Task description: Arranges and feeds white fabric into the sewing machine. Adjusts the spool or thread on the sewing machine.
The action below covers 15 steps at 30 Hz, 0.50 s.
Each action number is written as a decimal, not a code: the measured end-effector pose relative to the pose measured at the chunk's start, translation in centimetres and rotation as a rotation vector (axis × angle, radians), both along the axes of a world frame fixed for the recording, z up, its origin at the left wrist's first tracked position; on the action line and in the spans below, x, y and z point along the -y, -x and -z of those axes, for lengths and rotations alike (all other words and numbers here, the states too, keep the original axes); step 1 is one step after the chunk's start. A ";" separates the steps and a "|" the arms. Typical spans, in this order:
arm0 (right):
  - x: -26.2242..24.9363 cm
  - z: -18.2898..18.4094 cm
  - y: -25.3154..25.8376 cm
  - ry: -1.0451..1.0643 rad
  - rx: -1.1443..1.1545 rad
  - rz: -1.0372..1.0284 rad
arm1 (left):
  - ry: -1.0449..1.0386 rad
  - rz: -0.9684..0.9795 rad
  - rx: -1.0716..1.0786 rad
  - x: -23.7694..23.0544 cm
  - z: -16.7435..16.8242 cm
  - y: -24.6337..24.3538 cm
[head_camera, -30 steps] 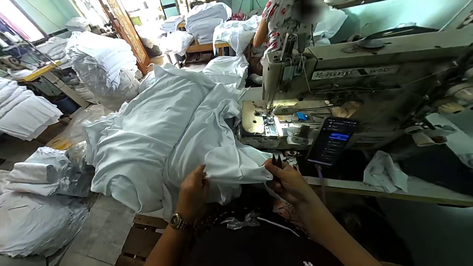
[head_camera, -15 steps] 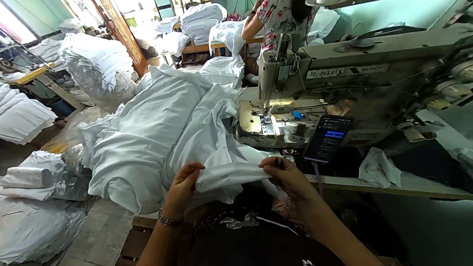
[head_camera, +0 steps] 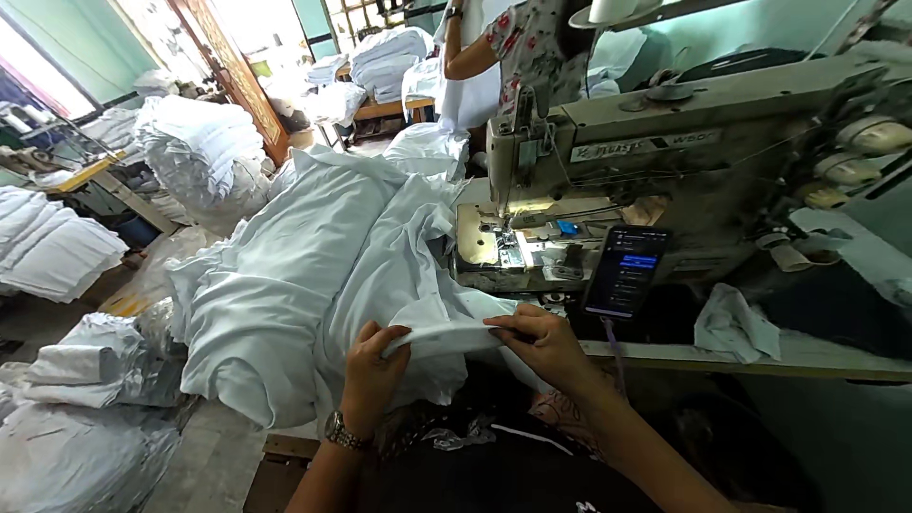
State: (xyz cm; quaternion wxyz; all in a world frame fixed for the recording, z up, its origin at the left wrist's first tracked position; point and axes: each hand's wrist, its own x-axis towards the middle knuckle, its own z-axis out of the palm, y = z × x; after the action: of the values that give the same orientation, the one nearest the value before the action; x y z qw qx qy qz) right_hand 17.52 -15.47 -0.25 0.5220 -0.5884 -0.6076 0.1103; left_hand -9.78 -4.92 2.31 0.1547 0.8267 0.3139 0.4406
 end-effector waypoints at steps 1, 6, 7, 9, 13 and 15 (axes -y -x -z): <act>-0.1 0.0 0.0 -0.012 0.021 0.023 | -0.031 -0.010 -0.001 -0.2 -0.2 -0.5; 0.1 -0.4 -0.2 -0.029 0.008 -0.028 | 0.026 0.206 0.187 -1.8 -3.5 -6.5; 0.4 -0.7 -0.2 -0.021 -0.068 -0.083 | 0.007 0.226 0.194 -2.6 -4.3 -8.4; 0.8 -1.2 -0.7 0.032 -0.274 -0.163 | -0.060 0.240 0.045 -5.2 -5.7 -12.1; -0.1 -0.1 -3.2 0.142 -0.404 -0.007 | 0.042 0.178 -0.659 -10.4 -6.9 -20.4; -0.9 0.0 -4.3 0.175 -0.391 0.071 | 0.131 0.167 -0.806 -11.5 -6.9 -23.8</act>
State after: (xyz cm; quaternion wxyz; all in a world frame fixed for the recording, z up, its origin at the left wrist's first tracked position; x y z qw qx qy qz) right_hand 21.80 -14.58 -0.29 0.5804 -0.6198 -0.4620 0.2560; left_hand 14.05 6.55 9.21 0.1070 0.9440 0.3087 0.0466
